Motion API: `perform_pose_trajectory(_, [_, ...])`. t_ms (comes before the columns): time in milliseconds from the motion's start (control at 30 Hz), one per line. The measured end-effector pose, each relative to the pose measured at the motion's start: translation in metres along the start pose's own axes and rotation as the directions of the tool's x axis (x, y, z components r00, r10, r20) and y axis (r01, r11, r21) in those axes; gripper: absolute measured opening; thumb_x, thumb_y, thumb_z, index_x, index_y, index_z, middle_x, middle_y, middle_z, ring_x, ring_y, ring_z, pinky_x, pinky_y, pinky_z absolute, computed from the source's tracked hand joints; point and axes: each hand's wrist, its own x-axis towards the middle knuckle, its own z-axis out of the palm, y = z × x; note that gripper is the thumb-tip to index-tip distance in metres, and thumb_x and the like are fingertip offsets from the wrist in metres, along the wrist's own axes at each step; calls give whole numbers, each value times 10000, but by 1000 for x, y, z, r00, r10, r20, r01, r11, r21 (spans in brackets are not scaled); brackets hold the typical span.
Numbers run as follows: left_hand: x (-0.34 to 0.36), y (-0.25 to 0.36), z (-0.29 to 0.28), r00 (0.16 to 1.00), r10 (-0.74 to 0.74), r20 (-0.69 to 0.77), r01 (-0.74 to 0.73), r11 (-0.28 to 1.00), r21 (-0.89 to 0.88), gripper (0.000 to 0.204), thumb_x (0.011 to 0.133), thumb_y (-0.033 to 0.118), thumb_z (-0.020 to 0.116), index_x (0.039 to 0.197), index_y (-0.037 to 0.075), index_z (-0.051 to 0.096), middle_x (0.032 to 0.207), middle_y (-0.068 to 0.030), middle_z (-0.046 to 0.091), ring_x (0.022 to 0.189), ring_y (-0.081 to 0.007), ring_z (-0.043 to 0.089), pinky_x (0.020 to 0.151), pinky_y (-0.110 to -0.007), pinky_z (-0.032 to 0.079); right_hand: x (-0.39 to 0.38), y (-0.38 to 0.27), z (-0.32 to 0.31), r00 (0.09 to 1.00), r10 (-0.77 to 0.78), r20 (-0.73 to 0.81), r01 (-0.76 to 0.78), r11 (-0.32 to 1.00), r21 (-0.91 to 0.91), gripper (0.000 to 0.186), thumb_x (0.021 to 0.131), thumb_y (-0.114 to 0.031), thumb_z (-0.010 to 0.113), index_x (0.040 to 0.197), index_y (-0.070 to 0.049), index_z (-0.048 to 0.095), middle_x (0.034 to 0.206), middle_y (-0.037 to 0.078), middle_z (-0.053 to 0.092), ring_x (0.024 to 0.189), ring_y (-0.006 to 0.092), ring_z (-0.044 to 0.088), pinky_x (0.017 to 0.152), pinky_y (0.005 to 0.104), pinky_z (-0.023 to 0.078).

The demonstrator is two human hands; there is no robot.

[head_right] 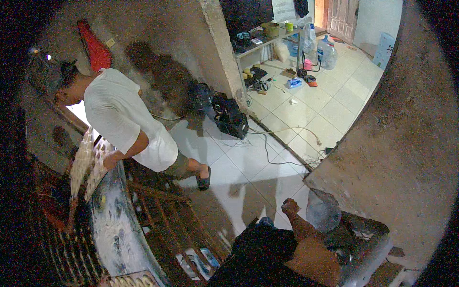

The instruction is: The person shapes dough balls into ring forms by hand and places them on a floured wooden board. They repeatedly pick up dough, roll it, and form rings, while coworkers also shape dough nearby.

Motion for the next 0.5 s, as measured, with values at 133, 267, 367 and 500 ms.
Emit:
perform_pose_trajectory(133, [15, 8, 2, 1000, 15, -18, -16, 998, -63, 346, 860, 289, 655, 1083, 29, 607, 926, -95, 641, 871, -238, 572, 736, -372, 460, 10, -17, -7, 998, -47, 40, 47, 999, -3, 244, 664, -159, 655, 901, -152, 712, 1045, 119, 681, 1000, 304, 640, 912, 393, 498])
perform_pose_trajectory(267, [34, 19, 8, 1000, -13, -27, 10, 994, -105, 337, 857, 288, 658, 1071, 32, 611, 902, -92, 641, 832, -229, 578, 704, -365, 465, 18, -11, 0, 985, -52, 166, 33, 993, 111, 235, 632, -249, 744, 817, -107, 719, 914, 123, 707, 867, 272, 676, 823, 377, 534])
perform_pose_trajectory(367, [44, 23, 12, 997, -57, -49, 49, 987, -151, 331, 854, 288, 660, 1062, 35, 614, 884, -90, 641, 802, -221, 583, 680, -360, 468, 18, 4, 8, 983, -109, 149, 96, 991, 95, 354, 590, -349, 815, 779, -66, 720, 802, 121, 709, 774, 252, 684, 767, 364, 546])
perform_pose_trajectory(500, [45, -1, 9, 981, -156, -110, 123, 958, -260, 323, 850, 288, 663, 1050, 38, 618, 860, -87, 641, 763, -212, 588, 648, -353, 473, 15, 29, 12, 988, -154, 27, 151, 985, 84, 373, 640, -388, 801, 807, -62, 725, 803, 122, 708, 758, 265, 677, 765, 384, 542])
